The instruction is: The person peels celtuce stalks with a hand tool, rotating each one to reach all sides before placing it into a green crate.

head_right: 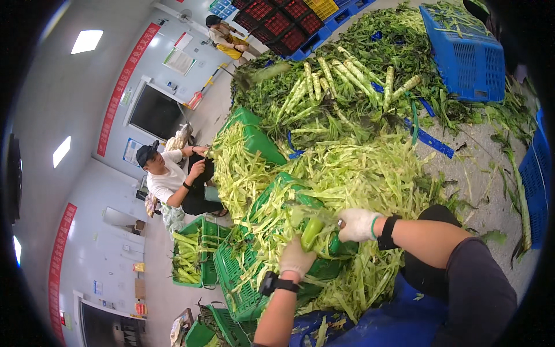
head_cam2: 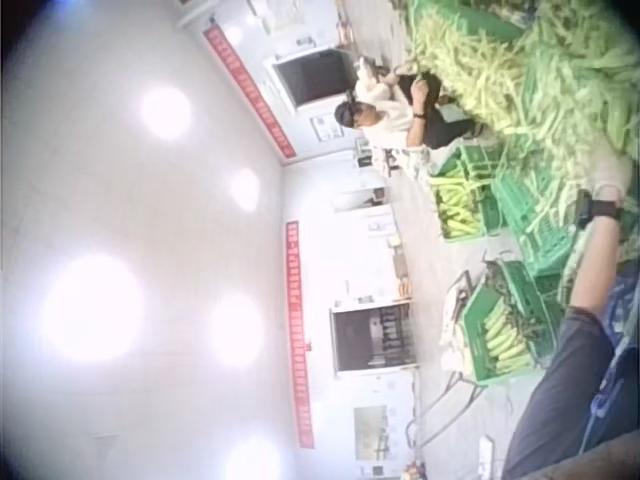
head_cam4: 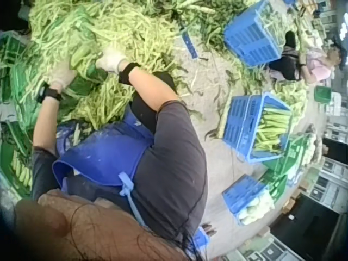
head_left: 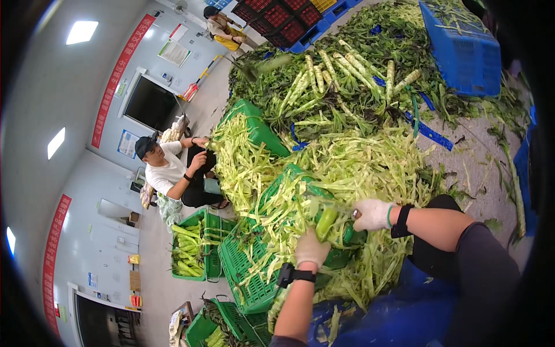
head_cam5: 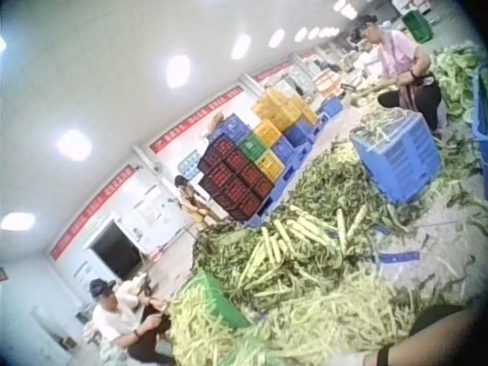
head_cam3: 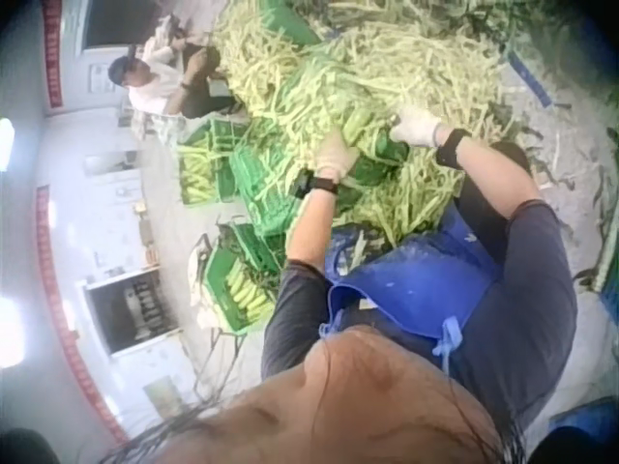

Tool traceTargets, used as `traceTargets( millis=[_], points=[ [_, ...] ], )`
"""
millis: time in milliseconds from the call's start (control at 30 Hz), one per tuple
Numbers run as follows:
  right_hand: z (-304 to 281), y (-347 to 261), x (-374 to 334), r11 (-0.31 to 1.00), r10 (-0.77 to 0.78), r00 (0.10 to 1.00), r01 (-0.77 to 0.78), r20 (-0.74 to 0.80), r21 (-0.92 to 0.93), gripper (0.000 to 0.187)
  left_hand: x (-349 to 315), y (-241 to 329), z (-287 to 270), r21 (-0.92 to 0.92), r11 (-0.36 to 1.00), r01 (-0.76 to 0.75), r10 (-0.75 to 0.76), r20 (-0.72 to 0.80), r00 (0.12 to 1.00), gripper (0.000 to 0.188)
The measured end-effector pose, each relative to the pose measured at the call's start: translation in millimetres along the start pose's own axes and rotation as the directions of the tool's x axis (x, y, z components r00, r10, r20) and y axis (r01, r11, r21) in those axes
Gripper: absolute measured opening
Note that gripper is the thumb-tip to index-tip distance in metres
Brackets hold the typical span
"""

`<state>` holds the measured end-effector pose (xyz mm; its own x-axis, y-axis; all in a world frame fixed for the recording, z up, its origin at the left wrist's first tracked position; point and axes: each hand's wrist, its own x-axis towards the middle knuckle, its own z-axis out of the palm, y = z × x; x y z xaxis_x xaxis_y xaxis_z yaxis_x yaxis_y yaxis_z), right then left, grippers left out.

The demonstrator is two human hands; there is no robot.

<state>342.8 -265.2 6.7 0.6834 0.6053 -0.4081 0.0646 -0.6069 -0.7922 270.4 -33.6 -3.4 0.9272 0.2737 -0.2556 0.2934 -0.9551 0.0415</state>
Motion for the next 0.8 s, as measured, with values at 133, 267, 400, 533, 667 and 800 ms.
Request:
traceTargets(
  millis=[133,267,400,533,667,800],
  points=[
    [9,5,2,0.993,-0.096,0.979,0.082,-0.178,-0.085,0.028,12,-2,-17,-0.088,0.996,0.023,-0.014,0.099,0.995,0.061],
    [10,11,6,0.994,-0.105,0.902,0.096,-0.418,-0.042,0.025,12,-36,-52,-0.711,0.702,0.041,0.133,0.188,0.973,0.054],
    [4,-42,0,0.831,-0.394,0.878,0.213,-0.273,-0.513,0.016,6,-35,-70,-0.891,0.443,0.098,0.242,0.224,0.944,0.034],
    [-26,1,30,0.979,-0.120,0.760,-0.017,-0.638,-0.203,0.016,1,-27,-73,-0.880,0.454,0.140,0.350,0.320,0.881,0.042],
    [-32,-37,-13,0.981,-0.121,0.898,0.043,-0.422,-0.189,0.028,-12,-35,-68,-0.860,0.510,0.023,0.398,0.259,0.880,0.044],
    [0,-11,-11,0.951,-0.310,0.933,0.306,-0.181,-0.050,0.033,-44,-21,-86,-0.654,0.737,-0.169,0.349,0.154,0.925,0.060]
  ],
)
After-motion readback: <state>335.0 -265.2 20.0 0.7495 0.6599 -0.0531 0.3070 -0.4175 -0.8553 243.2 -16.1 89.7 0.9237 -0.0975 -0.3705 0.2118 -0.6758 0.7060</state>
